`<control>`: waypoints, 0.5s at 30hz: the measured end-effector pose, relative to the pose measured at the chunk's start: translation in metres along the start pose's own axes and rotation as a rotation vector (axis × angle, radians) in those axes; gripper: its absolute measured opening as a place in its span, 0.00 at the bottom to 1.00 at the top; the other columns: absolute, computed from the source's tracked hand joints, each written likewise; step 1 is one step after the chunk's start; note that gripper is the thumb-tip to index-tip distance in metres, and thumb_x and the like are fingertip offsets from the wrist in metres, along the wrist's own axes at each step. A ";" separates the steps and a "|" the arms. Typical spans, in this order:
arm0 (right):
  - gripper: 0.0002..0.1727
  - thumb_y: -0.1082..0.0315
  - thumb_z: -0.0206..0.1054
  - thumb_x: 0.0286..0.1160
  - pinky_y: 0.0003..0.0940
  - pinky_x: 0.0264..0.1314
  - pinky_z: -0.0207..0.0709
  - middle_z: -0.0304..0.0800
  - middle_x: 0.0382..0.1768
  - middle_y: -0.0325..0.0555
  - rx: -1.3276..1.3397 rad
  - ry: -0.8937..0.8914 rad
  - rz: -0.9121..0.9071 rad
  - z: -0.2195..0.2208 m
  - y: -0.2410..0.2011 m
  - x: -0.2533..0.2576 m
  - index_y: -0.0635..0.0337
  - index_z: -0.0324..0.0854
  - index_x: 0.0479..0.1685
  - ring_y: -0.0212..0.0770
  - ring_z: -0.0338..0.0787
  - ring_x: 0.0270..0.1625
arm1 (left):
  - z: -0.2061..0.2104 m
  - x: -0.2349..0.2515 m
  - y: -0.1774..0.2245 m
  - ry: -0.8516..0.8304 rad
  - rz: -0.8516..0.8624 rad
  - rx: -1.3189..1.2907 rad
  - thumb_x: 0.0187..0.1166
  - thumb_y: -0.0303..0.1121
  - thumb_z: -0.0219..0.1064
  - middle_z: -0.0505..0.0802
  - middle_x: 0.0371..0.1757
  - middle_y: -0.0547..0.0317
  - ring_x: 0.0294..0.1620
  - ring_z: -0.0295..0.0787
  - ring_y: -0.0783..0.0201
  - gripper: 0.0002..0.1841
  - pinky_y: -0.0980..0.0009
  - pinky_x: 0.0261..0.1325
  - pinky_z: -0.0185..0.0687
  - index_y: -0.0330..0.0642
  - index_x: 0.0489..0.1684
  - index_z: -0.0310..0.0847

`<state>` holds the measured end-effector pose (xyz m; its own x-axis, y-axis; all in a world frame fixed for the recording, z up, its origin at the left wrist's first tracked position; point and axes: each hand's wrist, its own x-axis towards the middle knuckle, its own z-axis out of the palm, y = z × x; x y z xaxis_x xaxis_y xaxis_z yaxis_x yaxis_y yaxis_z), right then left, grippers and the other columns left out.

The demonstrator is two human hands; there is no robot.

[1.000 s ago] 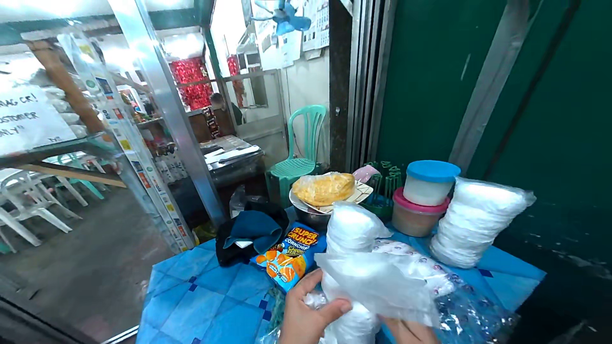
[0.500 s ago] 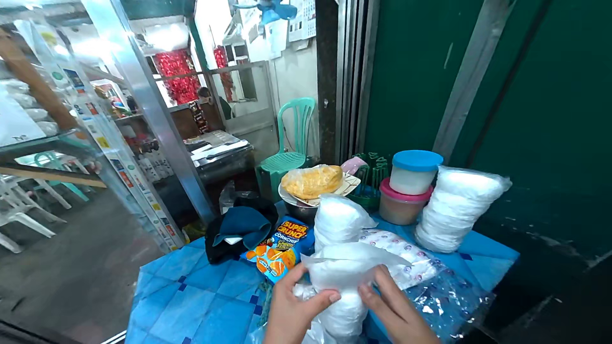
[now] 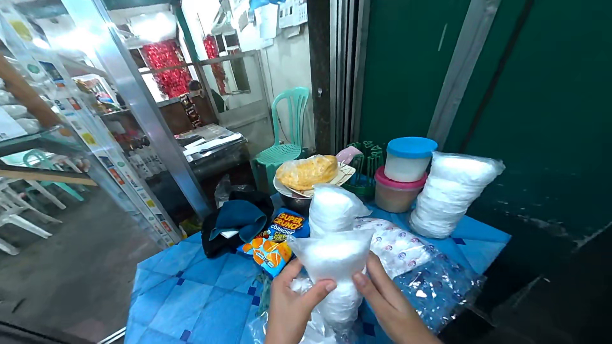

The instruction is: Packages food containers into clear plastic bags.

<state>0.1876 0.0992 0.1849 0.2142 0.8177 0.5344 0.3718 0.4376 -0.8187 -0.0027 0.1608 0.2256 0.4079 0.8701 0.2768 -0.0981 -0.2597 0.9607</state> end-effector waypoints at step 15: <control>0.24 0.42 0.61 0.83 0.45 0.77 0.73 0.82 0.67 0.42 -0.123 -0.019 -0.252 -0.004 -0.093 -0.011 0.47 0.83 0.64 0.41 0.76 0.76 | 0.007 -0.044 0.059 -0.005 0.239 -0.291 0.95 0.35 0.46 0.84 0.70 0.42 0.46 0.95 0.54 0.23 0.58 0.46 0.97 0.34 0.85 0.61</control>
<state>0.1544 0.0486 0.2561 0.0840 0.6961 0.7130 0.5179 0.5808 -0.6281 -0.0204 0.1044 0.2698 0.3464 0.7973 0.4943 -0.4447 -0.3244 0.8349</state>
